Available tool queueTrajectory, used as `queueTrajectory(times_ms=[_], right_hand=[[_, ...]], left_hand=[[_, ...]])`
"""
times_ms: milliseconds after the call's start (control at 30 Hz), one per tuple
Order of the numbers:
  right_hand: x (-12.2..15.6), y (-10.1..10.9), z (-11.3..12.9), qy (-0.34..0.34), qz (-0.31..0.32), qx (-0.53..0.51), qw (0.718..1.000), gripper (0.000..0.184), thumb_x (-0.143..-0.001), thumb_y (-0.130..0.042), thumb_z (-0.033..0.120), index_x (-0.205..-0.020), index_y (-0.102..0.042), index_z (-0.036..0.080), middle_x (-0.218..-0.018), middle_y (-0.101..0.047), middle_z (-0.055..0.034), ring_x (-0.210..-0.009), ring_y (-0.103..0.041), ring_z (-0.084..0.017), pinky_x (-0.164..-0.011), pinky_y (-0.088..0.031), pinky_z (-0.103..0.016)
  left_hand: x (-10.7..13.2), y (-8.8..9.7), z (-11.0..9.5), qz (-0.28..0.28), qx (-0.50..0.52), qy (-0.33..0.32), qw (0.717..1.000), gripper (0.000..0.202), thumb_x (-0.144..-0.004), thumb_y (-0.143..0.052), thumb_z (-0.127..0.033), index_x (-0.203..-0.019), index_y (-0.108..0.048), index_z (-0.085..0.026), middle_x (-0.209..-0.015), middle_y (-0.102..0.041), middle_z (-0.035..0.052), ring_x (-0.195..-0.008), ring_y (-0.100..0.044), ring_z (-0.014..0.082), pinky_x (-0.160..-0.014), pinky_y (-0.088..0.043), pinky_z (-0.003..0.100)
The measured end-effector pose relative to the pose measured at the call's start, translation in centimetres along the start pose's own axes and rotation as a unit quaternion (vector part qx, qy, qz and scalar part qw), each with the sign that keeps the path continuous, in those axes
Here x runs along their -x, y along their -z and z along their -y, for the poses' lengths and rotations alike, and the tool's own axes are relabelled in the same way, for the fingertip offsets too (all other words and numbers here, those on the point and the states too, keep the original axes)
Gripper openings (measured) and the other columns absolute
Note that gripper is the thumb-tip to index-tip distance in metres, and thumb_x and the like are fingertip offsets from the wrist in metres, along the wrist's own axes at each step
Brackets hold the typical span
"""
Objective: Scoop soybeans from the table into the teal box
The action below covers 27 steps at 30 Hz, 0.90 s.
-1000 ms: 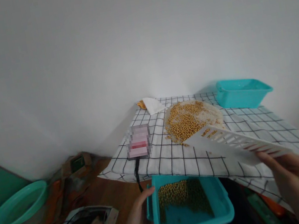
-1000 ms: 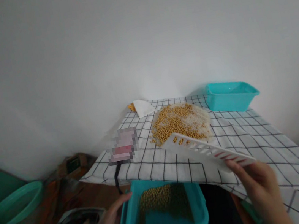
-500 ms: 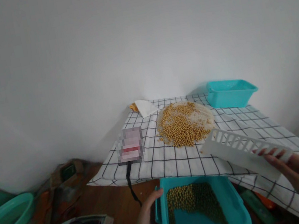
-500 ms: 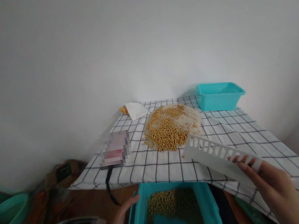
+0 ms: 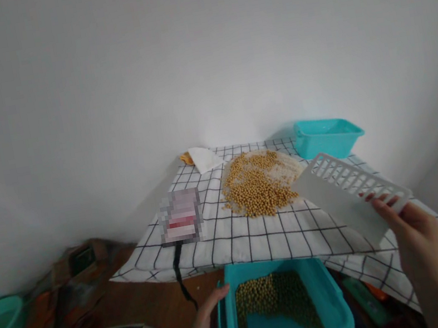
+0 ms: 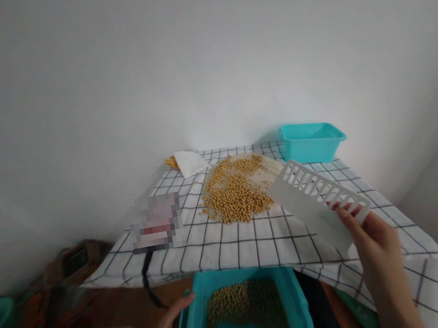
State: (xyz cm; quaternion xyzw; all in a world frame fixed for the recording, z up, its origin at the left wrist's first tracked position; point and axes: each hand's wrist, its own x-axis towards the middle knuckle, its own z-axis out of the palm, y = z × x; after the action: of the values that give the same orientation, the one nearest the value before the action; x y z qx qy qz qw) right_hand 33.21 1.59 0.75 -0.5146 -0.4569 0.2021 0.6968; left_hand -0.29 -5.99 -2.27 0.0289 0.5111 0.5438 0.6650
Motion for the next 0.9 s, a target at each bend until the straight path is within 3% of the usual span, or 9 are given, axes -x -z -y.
queueTrajectory(times_ms=[167,233,333,467,567,700,900], right_hand=[[-1.1,-1.9,-0.8,0.022,0.018,0.038,0.999,0.025,-0.076,-0.068,0.041,-0.083,-0.071,0.018,-0.09,-0.073,-0.0083,-0.092,-0.065,-0.029,-0.083,-0.048,-0.042],[-1.2,-2.4,-1.0,0.023,0.042,0.06,0.997,0.027,-0.078,-0.066,0.043,-0.085,-0.071,0.018,-0.089,-0.073,-0.0075,-0.089,-0.065,-0.028,-0.079,-0.048,-0.039],[-1.2,-3.2,-1.2,0.013,0.065,0.077,0.995,0.029,-0.078,-0.066,0.044,-0.089,-0.071,0.017,-0.09,-0.073,-0.0066,-0.087,-0.065,-0.027,-0.076,-0.048,-0.036],[-1.0,-4.1,-1.3,-0.014,0.088,0.05,0.995,0.03,-0.077,-0.067,0.044,-0.089,-0.072,0.017,-0.087,-0.072,-0.0057,-0.084,-0.065,-0.026,-0.072,-0.048,-0.034],[-0.7,-4.4,-1.0,-0.02,0.114,0.047,0.992,0.029,-0.079,-0.066,0.044,-0.089,-0.072,0.018,-0.086,-0.072,-0.0046,-0.084,-0.064,-0.025,-0.07,-0.047,-0.031],[-0.2,-4.4,-0.2,-0.013,0.154,0.081,0.985,0.03,-0.08,-0.064,0.045,-0.089,-0.072,0.018,-0.083,-0.072,-0.0045,-0.082,-0.063,-0.025,-0.068,-0.045,-0.031],[0.6,-3.7,0.6,-0.015,0.178,0.08,0.981,0.026,-0.08,-0.065,0.044,-0.087,-0.072,0.019,-0.084,-0.073,-0.005,-0.084,-0.064,-0.026,-0.074,-0.046,-0.033]], left_hand=[[-0.9,1.9,0.7,0.027,-0.036,-0.014,0.999,0.01,-0.065,-0.076,-0.027,-0.071,-0.078,-0.019,-0.077,-0.082,0.0077,-0.093,-0.072,0.0306,-0.078,-0.057,0.035],[-1.5,2.8,1.0,0.041,-0.039,-0.052,0.997,0.019,-0.065,-0.075,-0.027,-0.083,-0.078,-0.02,-0.091,-0.082,0.0072,-0.104,-0.068,0.031,-0.08,-0.057,0.035],[-1.8,3.0,1.0,0.029,-0.034,-0.029,0.999,0.018,-0.068,-0.073,-0.031,-0.08,-0.077,-0.019,-0.086,-0.082,0.009,-0.104,-0.068,0.0334,-0.083,-0.056,0.04],[-0.9,1.7,0.5,0.006,-0.02,0.013,1.0,0.014,-0.065,-0.075,-0.029,-0.073,-0.077,-0.017,-0.077,-0.082,0.0087,-0.099,-0.071,0.0334,-0.085,-0.056,0.041],[-0.8,1.4,0.5,0.019,-0.003,0.017,1.0,0.012,-0.066,-0.075,-0.026,-0.073,-0.077,-0.016,-0.072,-0.082,0.008,-0.092,-0.073,0.0324,-0.082,-0.058,0.04],[-1.4,2.1,0.8,0.035,0.005,0.016,0.999,0.009,-0.07,-0.073,-0.024,-0.074,-0.076,-0.017,-0.072,-0.082,0.0073,-0.086,-0.075,0.0302,-0.078,-0.059,0.039],[-1.7,1.7,0.8,0.012,0.012,0.024,1.0,0.004,-0.07,-0.072,-0.021,-0.068,-0.075,-0.018,-0.064,-0.081,0.0063,-0.08,-0.075,0.0294,-0.076,-0.059,0.038]])
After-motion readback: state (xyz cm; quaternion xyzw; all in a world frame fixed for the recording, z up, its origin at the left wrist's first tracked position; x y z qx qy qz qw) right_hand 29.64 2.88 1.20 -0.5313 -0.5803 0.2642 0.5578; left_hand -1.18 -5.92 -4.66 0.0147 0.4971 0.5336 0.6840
